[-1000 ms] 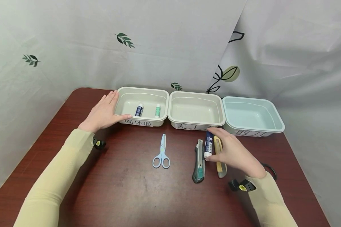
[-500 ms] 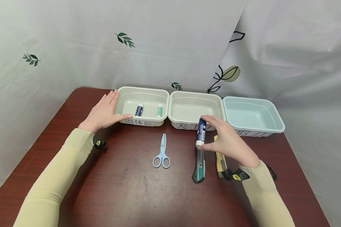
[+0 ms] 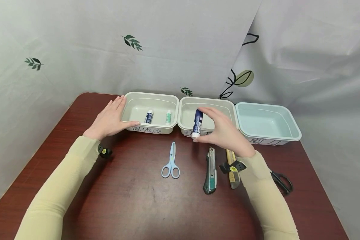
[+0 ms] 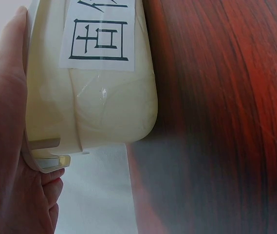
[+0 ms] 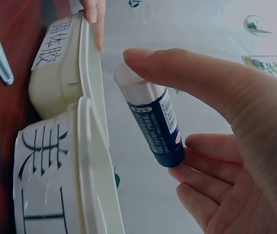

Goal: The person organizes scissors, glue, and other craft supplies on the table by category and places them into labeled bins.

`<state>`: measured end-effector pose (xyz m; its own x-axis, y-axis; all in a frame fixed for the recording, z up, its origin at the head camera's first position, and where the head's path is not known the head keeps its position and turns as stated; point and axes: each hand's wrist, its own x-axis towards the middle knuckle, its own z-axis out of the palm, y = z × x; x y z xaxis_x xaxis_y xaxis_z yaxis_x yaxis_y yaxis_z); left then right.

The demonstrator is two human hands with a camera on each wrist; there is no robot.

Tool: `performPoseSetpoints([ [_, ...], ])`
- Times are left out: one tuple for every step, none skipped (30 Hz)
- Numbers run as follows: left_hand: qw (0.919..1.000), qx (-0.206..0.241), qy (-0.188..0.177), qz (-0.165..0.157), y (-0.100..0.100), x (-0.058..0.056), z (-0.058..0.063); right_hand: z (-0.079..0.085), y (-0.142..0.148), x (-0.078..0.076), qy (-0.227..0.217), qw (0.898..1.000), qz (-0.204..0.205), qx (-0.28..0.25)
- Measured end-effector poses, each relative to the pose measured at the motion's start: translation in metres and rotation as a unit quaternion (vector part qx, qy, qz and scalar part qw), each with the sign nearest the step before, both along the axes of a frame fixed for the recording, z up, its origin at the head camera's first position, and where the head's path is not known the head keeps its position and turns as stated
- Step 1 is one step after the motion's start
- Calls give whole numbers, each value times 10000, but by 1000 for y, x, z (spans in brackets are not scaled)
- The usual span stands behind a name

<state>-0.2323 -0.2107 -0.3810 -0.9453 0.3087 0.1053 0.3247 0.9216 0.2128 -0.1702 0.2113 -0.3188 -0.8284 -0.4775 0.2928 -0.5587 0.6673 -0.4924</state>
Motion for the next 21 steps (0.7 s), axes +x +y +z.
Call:
performPoseSetpoints([
  [10000,3,-9,0,0,0,0,0,-3,-2,37,10000,7,-14],
  [10000,3,1,-1,0,0,0,1,-5,-5,65,10000,12,-17],
  [10000,-2,16,-3,0,0,0,1,-8,-7,95,9999,27,-38],
  [10000,-4,19,-4,0,0,0,1,-10,-10,122,9999,34,-41],
  [10000,-7,27,-8,0,0,0,2,-13,-13,123,9999,40,-56],
  [10000,-11,30,-9,0,0,0,2,-16,-15,147,9999,41,-48],
  [10000,-12,29,-9,0,0,0,2,-18,-18,157,9999,54,-47],
  [10000,-20,31,-7,0,0,1,2,-21,-21,156,9998,58,-61],
  [10000,-16,26,-7,1,0,1,3,-24,-24,145,9998,71,-89],
  [10000,-11,22,-3,1,0,1,3,-27,-26,117,9999,57,-99],
  [10000,-2,19,-2,1,1,1,4,-31,-29,75,9998,83,-150],
  [10000,1,15,2,1,1,1,4,-34,-32,44,9998,98,-173],
  [10000,6,7,4,1,1,1,5,-37,-34,-14,9997,122,-216],
  [10000,8,-2,7,1,1,1,5,-40,-37,-75,9995,139,-266],
  [10000,21,-7,4,1,2,2,5,-43,-40,-124,9994,149,-295],
  [10000,29,-18,0,1,2,2,6,-47,-43,-153,9992,163,-325],
  [10000,34,-29,-6,1,2,2,6,-50,-46,-188,9988,210,-390],
  [10000,35,-33,-8,1,2,2,7,-53,-49,-198,9987,228,-415],
  [10000,39,-41,-13,0,2,2,7,-57,-51,-204,9984,261,-463],
  [10000,43,-44,-19,0,1,1,7,-60,-54,-219,9981,280,-500],
  [10000,52,-49,-19,0,1,1,8,-64,-57,-232,9979,291,-524],
])
